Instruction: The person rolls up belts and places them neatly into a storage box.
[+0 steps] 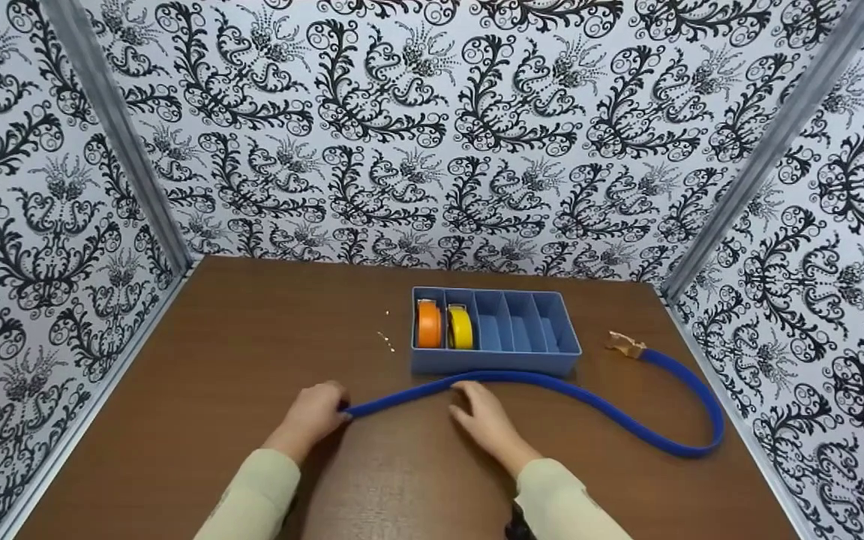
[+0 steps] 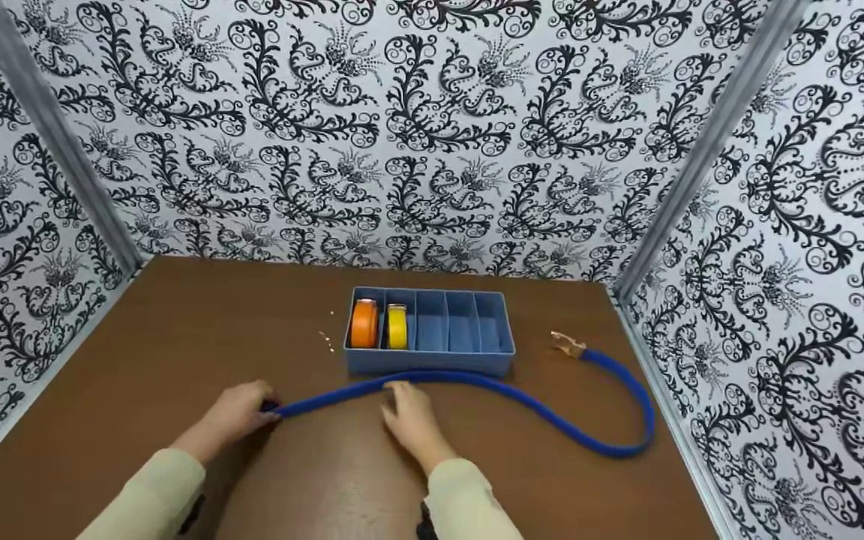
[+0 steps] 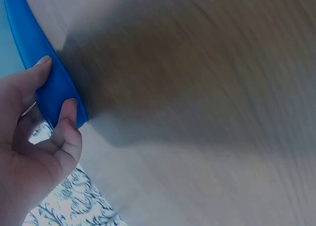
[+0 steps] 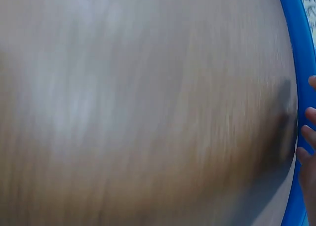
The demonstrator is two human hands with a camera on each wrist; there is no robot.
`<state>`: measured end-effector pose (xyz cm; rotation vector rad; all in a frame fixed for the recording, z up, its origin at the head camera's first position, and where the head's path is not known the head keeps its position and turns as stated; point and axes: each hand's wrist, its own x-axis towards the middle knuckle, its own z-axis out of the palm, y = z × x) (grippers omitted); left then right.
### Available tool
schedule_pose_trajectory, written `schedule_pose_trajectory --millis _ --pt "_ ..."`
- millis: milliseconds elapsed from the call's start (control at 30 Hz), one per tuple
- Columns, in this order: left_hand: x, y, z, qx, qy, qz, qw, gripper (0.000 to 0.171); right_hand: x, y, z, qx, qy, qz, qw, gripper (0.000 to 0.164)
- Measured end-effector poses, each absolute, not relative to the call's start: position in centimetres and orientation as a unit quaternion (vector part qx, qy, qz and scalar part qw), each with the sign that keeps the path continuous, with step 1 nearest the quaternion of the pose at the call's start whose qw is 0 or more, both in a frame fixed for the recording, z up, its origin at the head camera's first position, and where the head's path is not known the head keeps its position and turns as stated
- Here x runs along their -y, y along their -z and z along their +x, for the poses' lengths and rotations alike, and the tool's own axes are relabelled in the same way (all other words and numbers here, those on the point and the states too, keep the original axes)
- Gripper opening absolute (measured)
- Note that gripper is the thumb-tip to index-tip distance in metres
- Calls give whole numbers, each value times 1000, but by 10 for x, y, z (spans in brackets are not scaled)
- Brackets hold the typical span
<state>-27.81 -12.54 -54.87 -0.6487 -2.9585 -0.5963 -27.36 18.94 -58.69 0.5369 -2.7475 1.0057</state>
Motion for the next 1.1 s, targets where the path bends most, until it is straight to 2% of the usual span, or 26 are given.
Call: schedule_pose_trajectory --millis 200,367,567,733,867,1100 --pt "105 546 -276 957 175 -232 19 11 -160 583 -272 923 -312 215 64 38" --pt "101 550 -275 955 139 -257 40 11 -137 584 -270 926 -299 222 56 43" --pt "97 554 -273 943 121 -301 73 6 -121 588 -268 946 -250 205 37 60" --pt "90 555 -271 936 130 -321 65 6 -117 588 -268 952 -244 182 23 67" --pt "83 557 -271 929 126 -338 75 8 -115 587 -268 951 -252 176 14 70" --pt "73 561 -270 922 149 -341 104 26 -114 588 -268 952 -249 175 25 66"
